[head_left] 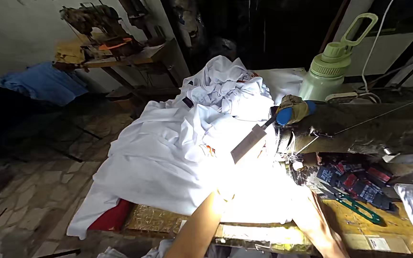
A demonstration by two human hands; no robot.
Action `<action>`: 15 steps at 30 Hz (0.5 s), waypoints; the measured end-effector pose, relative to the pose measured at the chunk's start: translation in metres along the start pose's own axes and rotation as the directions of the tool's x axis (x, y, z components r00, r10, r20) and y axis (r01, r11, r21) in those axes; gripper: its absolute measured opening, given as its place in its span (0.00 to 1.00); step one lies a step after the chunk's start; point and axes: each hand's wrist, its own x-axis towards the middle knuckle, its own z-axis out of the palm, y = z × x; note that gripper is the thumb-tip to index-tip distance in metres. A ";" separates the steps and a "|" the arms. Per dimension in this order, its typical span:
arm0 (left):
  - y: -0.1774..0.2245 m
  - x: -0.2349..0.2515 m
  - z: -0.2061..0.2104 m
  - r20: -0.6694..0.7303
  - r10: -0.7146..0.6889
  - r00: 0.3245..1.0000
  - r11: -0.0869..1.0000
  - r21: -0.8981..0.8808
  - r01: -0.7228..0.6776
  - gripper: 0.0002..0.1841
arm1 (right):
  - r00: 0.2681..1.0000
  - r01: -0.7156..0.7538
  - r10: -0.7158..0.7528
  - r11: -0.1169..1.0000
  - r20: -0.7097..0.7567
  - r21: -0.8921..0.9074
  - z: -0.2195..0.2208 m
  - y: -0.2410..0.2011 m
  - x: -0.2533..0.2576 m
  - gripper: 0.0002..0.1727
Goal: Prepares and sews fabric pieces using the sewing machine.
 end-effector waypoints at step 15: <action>0.007 -0.012 0.077 -0.299 0.925 0.236 0.327 0.302 -0.896 0.13 | 0.855 0.403 -0.440 0.897 -0.274 -0.180 -0.029 0.038 -0.004 0.16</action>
